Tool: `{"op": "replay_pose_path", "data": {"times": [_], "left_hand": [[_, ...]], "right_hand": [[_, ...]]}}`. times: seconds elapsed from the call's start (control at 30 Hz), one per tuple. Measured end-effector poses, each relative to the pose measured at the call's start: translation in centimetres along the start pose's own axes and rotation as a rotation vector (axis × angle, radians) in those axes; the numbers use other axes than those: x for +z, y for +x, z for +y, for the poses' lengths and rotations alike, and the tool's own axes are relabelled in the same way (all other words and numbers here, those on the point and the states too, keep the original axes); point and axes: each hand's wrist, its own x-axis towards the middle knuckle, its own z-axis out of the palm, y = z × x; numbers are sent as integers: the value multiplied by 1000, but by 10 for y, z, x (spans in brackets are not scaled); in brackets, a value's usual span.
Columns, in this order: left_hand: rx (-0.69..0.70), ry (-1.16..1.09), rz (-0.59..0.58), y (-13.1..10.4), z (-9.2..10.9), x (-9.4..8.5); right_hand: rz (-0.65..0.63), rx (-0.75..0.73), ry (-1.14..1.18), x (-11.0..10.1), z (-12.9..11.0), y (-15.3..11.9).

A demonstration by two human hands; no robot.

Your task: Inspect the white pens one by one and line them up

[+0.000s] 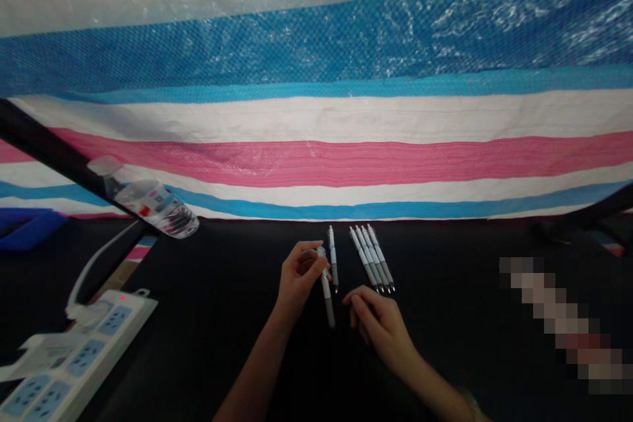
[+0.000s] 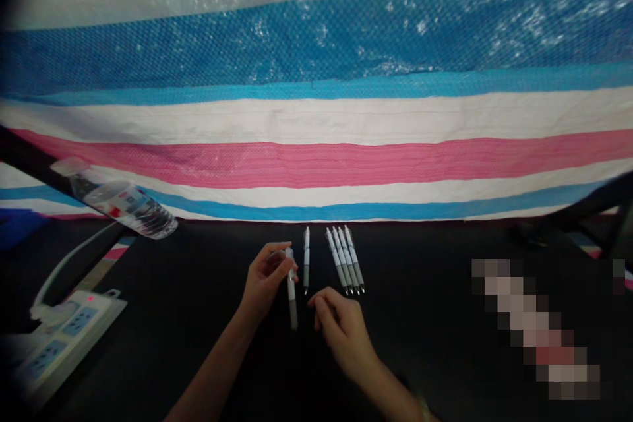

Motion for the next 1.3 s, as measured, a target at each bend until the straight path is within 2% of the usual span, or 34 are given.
{"op": "replay_pose_path", "data": {"times": [0.37,0.53,0.63,0.73,1.0,1.07,1.17,1.3], "left_hand": [[78,21,71,2,3,-2],[162,174,164,3,3,-4],[256,311,174,4,-1,-6],[322,459,126,6,-6,-7],[428,804,-169,5,-9,-8],[445,827,-210,4,-8,-7],[455,842,-248,2,-7,-6],[460,848,-273,0,-7,-5]], "right_hand": [[-6,15,-47,0,0,1],[-5,18,-44,1,-3,1],[-5,14,-43,1,-4,1],[-9,9,-48,0,-3,2],[-11,-21,-89,1,-6,2],[23,-64,-198,-5,-10,2],[145,-128,-499,-19,-15,5],[276,-71,-921,-33,-16,7]]}}
